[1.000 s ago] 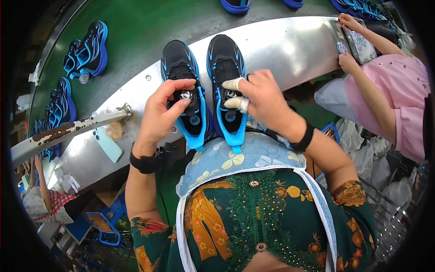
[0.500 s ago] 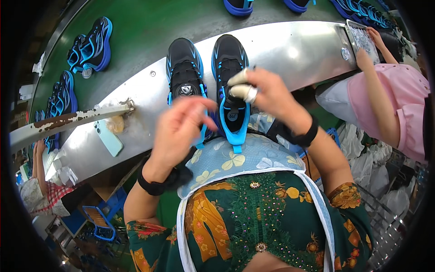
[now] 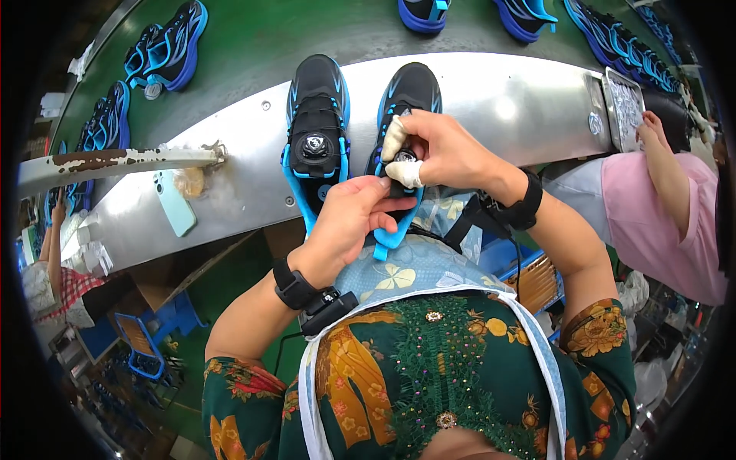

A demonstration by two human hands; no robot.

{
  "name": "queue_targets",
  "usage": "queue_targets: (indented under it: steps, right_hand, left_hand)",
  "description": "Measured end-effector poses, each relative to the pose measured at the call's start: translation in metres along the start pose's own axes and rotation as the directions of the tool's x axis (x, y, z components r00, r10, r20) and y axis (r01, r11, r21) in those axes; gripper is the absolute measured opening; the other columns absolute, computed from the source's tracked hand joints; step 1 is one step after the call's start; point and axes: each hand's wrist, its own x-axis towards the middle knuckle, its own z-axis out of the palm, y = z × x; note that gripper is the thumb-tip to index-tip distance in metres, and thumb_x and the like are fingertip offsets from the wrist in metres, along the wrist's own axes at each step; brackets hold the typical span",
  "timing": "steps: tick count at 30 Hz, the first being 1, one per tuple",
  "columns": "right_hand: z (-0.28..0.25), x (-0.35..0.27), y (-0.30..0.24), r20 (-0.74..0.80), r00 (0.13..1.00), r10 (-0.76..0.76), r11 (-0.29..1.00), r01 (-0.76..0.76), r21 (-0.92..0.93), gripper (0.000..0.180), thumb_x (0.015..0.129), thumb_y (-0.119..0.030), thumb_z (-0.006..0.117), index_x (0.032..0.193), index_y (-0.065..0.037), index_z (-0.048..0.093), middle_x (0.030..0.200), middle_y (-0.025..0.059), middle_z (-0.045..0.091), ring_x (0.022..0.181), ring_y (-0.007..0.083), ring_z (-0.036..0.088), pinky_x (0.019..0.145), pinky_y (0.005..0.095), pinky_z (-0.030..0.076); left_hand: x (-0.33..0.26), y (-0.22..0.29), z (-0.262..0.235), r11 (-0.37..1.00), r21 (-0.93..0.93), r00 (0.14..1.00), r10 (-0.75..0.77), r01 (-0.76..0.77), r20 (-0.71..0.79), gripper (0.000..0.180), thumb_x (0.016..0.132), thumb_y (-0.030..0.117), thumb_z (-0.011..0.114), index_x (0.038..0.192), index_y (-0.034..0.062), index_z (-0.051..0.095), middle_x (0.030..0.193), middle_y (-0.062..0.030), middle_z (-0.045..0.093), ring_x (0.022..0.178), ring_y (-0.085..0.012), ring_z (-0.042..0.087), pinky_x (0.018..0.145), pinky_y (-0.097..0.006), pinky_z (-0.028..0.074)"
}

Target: Assembling and checking components of athletic shoes on a factory production line.

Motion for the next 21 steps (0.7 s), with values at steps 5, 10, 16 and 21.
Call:
queue_targets:
  steps: [5,10,16,21]
  right_hand:
    - [-0.016,-0.011,-0.002,0.047,0.997,-0.061,0.997,0.058,0.059,0.030,0.076,-0.015,0.076,0.104,-0.007,0.068,0.082,0.0056,0.058,0.071,0.0155,0.055,0.066,0.0288,0.046]
    - [-0.012,-0.027,-0.005,-0.058,0.997,-0.058,0.992,0.051,-0.116,0.032,0.081,-0.012,0.072,0.112,-0.012,0.067,0.077,0.0115,0.058,0.069,0.0255,0.058,0.065,0.0353,0.047]
    - [0.009,-0.031,-0.008,-0.240,0.944,-0.225,0.858,0.075,-0.508,0.038,0.076,-0.013,0.076,0.113,-0.011,0.067,0.080,0.0116,0.062,0.071,0.0299,0.061,0.064,0.0357,0.050]
    - [-0.020,-0.027,-0.024,-0.191,0.981,0.031,0.968,-0.077,-0.238,0.035,0.079,-0.025,0.076,0.108,-0.007,0.068,0.080,0.0146,0.063,0.071,0.0274,0.062,0.064,0.0356,0.048]
  left_hand:
    - [-0.002,-0.003,-0.003,1.000,-0.027,0.996,0.010,-0.007,0.091,0.028,0.100,0.019,0.050,0.114,-0.0039,0.057,0.106,-0.0109,0.065,0.102,-0.0216,0.066,0.055,-0.025,0.045]
    - [-0.001,-0.007,-0.004,0.994,-0.105,0.994,0.032,-0.021,0.106,0.028,0.100,0.020,0.052,0.117,-0.0022,0.056,0.104,-0.0129,0.065,0.090,-0.0151,0.066,0.057,-0.023,0.050]
    - [-0.003,-0.001,-0.009,1.000,-0.017,0.989,-0.017,0.020,0.144,0.029,0.100,0.018,0.050,0.121,-0.0025,0.055,0.111,-0.0125,0.065,0.094,-0.0189,0.067,0.057,-0.022,0.051]
    - [-0.053,0.063,-0.004,0.669,0.662,0.941,0.256,-0.337,0.221,0.027,0.093,0.012,0.058,0.117,-0.0015,0.059,0.102,-0.0131,0.066,0.086,-0.0193,0.066,0.064,-0.028,0.051]
